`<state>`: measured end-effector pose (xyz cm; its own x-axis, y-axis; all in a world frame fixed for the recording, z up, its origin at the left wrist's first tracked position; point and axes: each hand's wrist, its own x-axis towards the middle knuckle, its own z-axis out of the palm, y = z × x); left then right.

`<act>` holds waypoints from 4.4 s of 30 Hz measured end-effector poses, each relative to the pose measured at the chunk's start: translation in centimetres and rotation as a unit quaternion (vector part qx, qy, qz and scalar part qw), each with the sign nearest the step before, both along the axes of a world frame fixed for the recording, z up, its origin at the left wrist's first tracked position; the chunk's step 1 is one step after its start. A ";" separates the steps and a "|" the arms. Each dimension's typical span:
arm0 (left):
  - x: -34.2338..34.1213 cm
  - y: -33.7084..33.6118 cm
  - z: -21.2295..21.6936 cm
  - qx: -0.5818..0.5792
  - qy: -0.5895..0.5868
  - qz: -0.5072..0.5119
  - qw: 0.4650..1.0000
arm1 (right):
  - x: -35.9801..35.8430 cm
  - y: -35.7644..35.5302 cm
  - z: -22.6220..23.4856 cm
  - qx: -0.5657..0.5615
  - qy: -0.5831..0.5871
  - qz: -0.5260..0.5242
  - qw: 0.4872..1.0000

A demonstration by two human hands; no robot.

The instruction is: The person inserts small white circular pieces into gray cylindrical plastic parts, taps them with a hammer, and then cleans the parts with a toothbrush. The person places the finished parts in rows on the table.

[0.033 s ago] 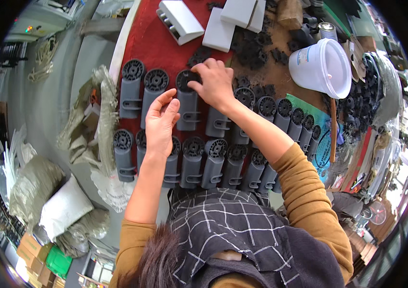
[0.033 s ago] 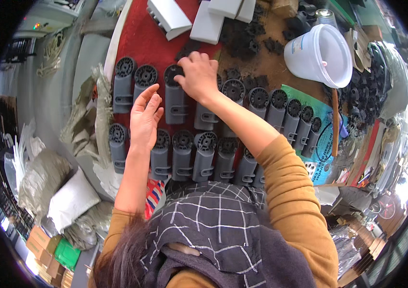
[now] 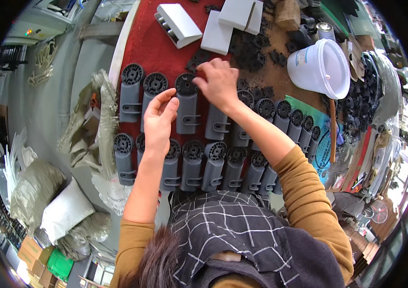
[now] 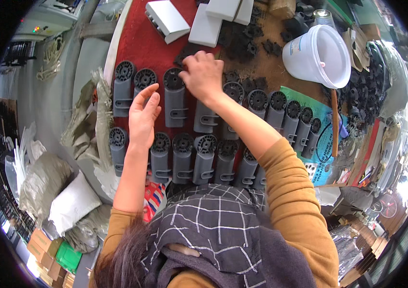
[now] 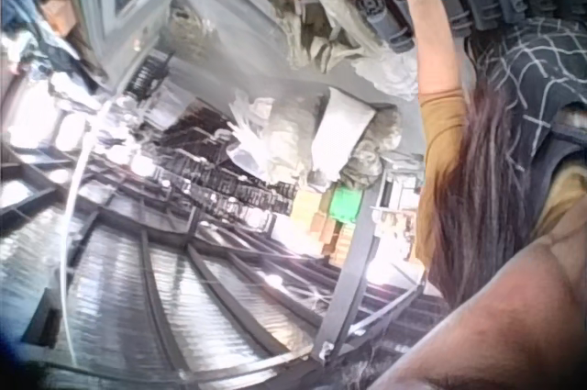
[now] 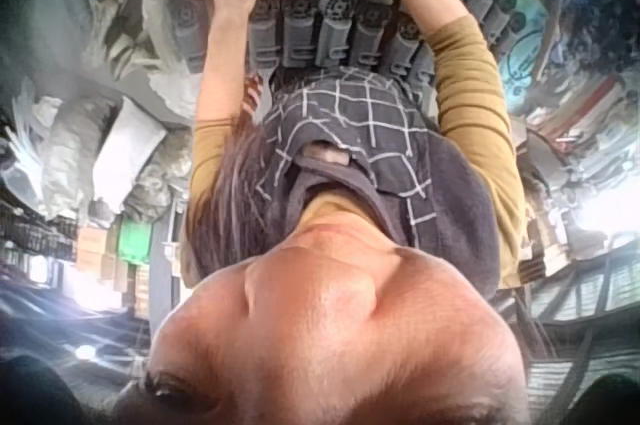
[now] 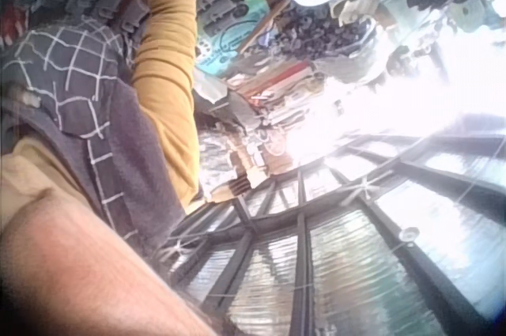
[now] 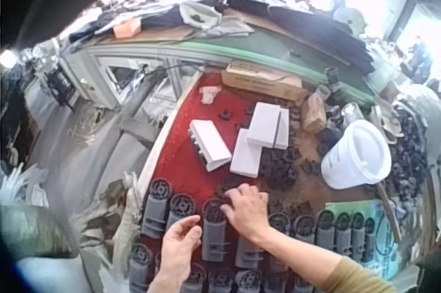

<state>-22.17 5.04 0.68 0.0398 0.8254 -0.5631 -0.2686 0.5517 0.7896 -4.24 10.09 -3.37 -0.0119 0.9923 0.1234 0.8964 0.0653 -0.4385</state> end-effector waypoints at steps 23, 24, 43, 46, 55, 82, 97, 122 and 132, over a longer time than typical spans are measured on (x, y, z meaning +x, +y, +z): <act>9.1 12.9 -8.9 0.254 0.494 -0.192 0.809 | 17.1 -3.6 1.6 -0.246 0.170 -0.102 0.949; 9.2 12.9 -9.0 0.260 0.496 -0.194 0.806 | 17.2 -4.7 1.6 -0.269 0.153 -0.090 0.947; 17.7 12.2 -7.2 0.428 0.380 -0.346 0.744 | 19.2 -6.9 -0.4 -0.124 0.040 -0.067 0.989; 18.1 11.4 -7.4 0.445 0.421 -0.334 0.716 | 19.2 -7.2 -0.9 -0.140 0.047 -0.067 0.987; 17.5 10.6 -6.7 0.304 0.263 -0.298 0.866 | 16.5 -5.5 -2.0 -0.130 0.159 -0.051 0.977; 15.5 6.9 -4.9 -0.183 -0.316 0.004 0.931 | 11.4 -3.5 5.0 -0.141 0.404 -0.150 0.892; 13.7 5.5 -2.7 -0.287 -0.362 0.095 0.882 | 16.1 1.8 -4.5 0.019 -0.033 -0.122 0.992; 8.2 -2.1 8.1 -0.082 -0.296 -0.137 0.942 | 3.8 -11.4 15.0 0.092 0.058 0.107 0.988; 5.5 -6.9 10.7 -0.080 -0.442 -0.105 0.887 | -0.1 -15.7 17.6 0.095 0.110 0.128 0.981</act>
